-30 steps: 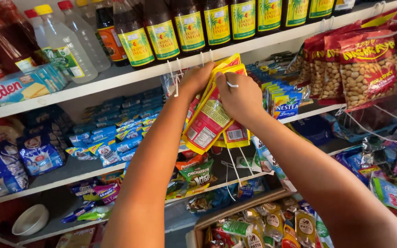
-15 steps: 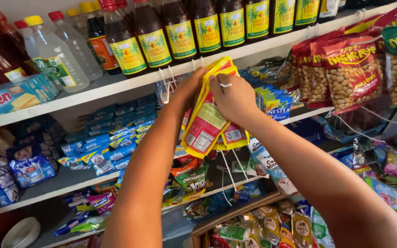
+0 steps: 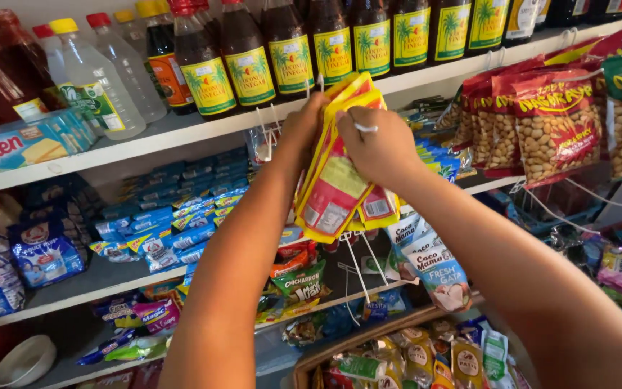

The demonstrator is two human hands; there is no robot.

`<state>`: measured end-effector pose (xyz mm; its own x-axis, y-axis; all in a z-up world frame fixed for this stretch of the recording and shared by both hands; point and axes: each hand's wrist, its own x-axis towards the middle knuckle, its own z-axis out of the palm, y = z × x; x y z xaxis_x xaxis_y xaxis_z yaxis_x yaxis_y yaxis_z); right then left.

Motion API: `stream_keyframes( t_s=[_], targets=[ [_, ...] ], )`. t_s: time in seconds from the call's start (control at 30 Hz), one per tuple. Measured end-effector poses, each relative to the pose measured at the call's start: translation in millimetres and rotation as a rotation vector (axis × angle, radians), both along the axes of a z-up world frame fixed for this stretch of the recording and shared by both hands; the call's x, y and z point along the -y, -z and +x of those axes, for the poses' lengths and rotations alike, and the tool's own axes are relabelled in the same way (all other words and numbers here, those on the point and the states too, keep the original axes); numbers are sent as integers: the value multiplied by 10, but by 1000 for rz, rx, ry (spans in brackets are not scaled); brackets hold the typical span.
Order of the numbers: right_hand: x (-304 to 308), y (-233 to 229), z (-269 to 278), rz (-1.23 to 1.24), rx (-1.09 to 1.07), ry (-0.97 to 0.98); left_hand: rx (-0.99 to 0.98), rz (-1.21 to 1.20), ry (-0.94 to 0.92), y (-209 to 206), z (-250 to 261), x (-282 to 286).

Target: The person repeatedly picks small sachets from a cardboard box and hangs them on white plastic hooks attached to a metal shelf. They handle yellow and red sachets, then switch to yellow and white sachets, continuing to fill the hooks.

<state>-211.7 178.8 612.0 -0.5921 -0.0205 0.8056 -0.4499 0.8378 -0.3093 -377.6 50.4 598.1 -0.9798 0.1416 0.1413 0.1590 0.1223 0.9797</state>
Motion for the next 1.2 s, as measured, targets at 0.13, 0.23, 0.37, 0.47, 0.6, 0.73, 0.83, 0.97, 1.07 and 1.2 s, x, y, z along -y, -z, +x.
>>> stream_keyframes(
  t_s=[0.13,0.23,0.37,0.47,0.6,0.73,0.83,0.97,1.07,1.2],
  targets=[
    [-48,-48,179,-3,13,-13,74,287,104,112,99,-33],
    [-108,-27,306,-20,43,-18,186,456,334,241,54,-132],
    [-213,99,574,-37,9,-55,229,458,453,296,328,-253],
    [-301,185,882,-81,6,-76,298,450,406,357,588,-363],
    [-431,270,1359,-155,47,-75,141,335,208,358,1113,-476],
    [-637,362,1840,-164,92,-32,210,413,320,506,1588,-776],
    [-845,472,2171,-184,147,1,215,281,250,650,1915,-1031],
    [-1224,690,2527,-178,213,51,251,398,373,964,2231,-1464],
    [-1539,849,2703,-148,235,83,238,423,403,1173,2433,-1817],
    [-1896,1068,2835,-145,324,133,297,538,426,1537,2596,-2226]
  ],
)
